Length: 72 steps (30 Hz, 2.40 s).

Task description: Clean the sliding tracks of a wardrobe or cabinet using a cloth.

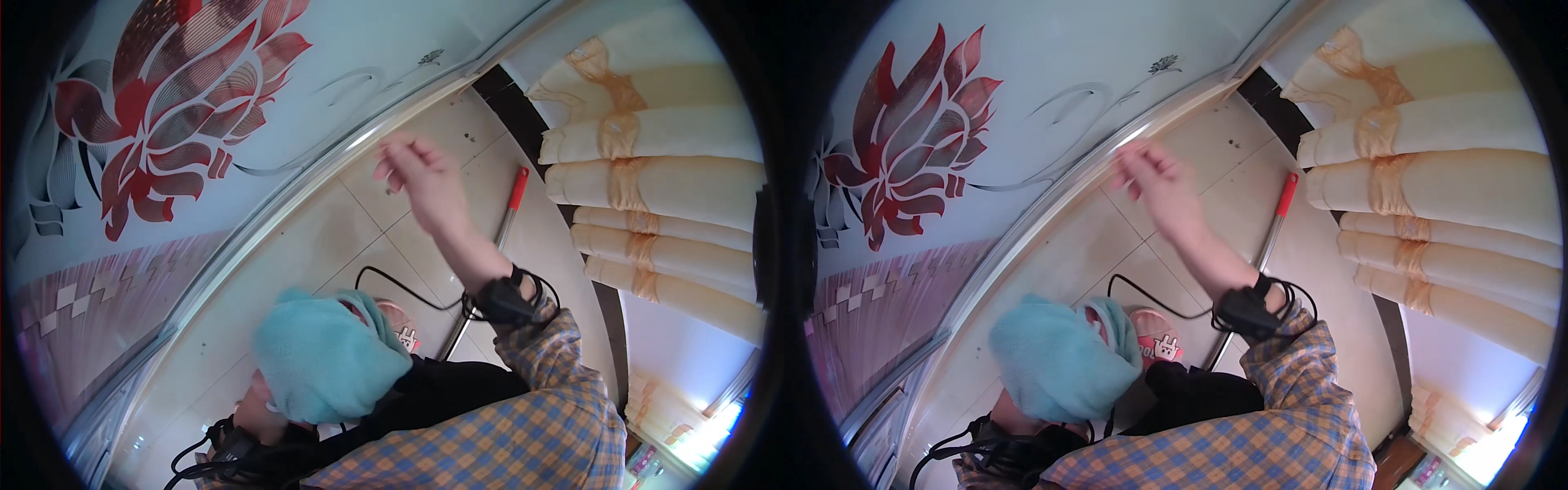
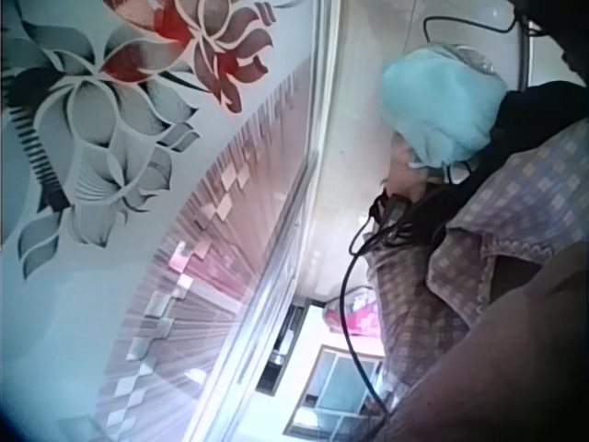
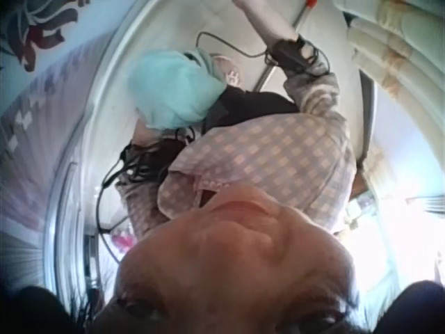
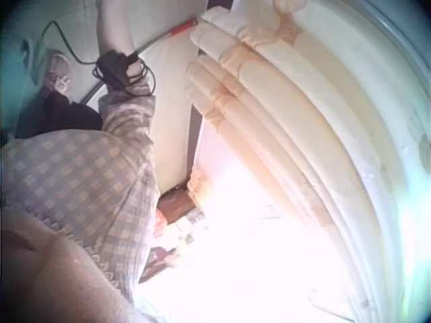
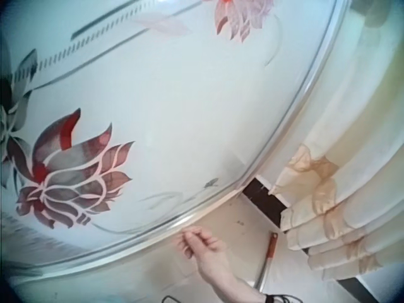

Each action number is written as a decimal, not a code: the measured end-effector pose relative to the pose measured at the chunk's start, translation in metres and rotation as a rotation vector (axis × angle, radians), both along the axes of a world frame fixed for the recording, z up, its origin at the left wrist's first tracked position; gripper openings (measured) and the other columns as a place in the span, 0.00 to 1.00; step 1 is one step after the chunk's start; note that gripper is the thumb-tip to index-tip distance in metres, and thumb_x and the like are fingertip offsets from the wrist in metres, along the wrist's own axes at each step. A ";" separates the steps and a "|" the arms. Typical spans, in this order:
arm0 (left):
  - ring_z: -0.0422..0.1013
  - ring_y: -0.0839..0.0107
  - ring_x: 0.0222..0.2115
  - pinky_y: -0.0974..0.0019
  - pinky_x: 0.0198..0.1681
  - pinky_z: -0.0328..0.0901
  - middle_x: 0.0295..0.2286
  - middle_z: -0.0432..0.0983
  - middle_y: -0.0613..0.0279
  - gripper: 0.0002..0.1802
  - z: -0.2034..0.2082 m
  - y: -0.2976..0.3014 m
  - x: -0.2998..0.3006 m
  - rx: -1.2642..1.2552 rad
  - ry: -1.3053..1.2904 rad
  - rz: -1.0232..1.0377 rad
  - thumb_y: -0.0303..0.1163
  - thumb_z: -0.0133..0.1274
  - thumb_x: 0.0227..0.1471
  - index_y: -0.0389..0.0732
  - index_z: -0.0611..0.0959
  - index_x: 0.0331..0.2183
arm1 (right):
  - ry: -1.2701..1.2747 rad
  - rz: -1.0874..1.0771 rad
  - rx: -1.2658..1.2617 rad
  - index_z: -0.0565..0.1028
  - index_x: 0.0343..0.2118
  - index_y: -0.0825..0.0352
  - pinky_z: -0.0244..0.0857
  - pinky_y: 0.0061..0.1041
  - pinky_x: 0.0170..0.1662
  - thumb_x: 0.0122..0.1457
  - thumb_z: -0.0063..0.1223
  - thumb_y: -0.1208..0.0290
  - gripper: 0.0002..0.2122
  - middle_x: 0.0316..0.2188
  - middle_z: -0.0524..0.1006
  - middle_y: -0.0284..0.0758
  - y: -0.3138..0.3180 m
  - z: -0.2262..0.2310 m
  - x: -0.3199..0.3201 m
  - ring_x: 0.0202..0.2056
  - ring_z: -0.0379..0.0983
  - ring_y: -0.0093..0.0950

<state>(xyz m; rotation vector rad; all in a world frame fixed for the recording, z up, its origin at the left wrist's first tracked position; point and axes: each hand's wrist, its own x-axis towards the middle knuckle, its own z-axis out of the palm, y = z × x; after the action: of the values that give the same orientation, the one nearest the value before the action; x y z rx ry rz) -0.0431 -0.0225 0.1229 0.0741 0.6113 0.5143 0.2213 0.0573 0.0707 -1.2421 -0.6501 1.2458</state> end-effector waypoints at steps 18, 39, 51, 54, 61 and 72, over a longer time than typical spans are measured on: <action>0.65 0.59 0.50 0.58 0.55 0.59 0.52 0.65 0.53 0.38 -0.025 -0.011 -0.085 0.457 0.213 -0.006 0.56 0.41 0.53 0.37 0.63 0.56 | -0.441 -0.341 0.050 0.70 0.39 0.71 0.59 0.15 0.22 0.60 0.45 0.78 0.05 0.24 0.77 0.35 0.043 -0.017 0.077 0.21 0.70 0.18; 0.59 0.53 0.56 0.54 0.60 0.53 0.55 0.60 0.49 0.52 -0.031 -0.009 -0.075 0.270 0.044 0.106 0.59 0.56 0.39 0.37 0.59 0.58 | -0.468 -0.314 0.091 0.76 0.35 0.73 0.63 0.16 0.26 0.60 0.49 0.75 0.06 0.25 0.77 0.33 0.058 -0.039 0.065 0.23 0.72 0.17; 0.59 0.51 0.56 0.52 0.60 0.53 0.55 0.60 0.47 0.56 -0.024 0.000 -0.068 0.201 0.075 0.066 0.58 0.61 0.35 0.36 0.60 0.58 | -0.652 -0.255 0.147 0.72 0.34 0.71 0.63 0.17 0.24 0.62 0.47 0.73 0.06 0.26 0.78 0.34 0.050 -0.033 0.057 0.22 0.72 0.19; 0.59 0.52 0.56 0.52 0.60 0.53 0.55 0.60 0.48 0.55 -0.038 -0.011 -0.073 0.348 0.001 0.156 0.59 0.61 0.36 0.36 0.59 0.58 | -0.359 -0.292 0.084 0.70 0.35 0.70 0.61 0.17 0.23 0.62 0.46 0.73 0.05 0.25 0.77 0.34 0.046 -0.030 0.062 0.22 0.72 0.21; 0.59 0.52 0.56 0.52 0.60 0.53 0.55 0.60 0.48 0.54 -0.027 0.001 -0.082 0.206 0.109 0.042 0.59 0.60 0.37 0.36 0.60 0.58 | 0.052 -0.152 -0.014 0.71 0.41 0.72 0.61 0.16 0.25 0.61 0.47 0.76 0.07 0.26 0.77 0.37 0.026 -0.014 0.063 0.24 0.73 0.22; 0.58 0.52 0.56 0.54 0.61 0.51 0.55 0.60 0.48 0.58 -0.026 -0.004 -0.087 0.196 0.116 0.009 0.62 0.60 0.34 0.37 0.59 0.59 | -0.696 -0.129 0.136 0.76 0.37 0.71 0.61 0.13 0.29 0.60 0.51 0.73 0.07 0.26 0.77 0.32 0.042 -0.020 0.048 0.26 0.69 0.15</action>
<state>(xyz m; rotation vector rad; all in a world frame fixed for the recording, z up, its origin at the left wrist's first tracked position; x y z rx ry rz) -0.1301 -0.0261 0.0971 0.2884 0.6733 0.5809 0.2695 0.0990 0.0508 -1.5784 -1.1106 0.6289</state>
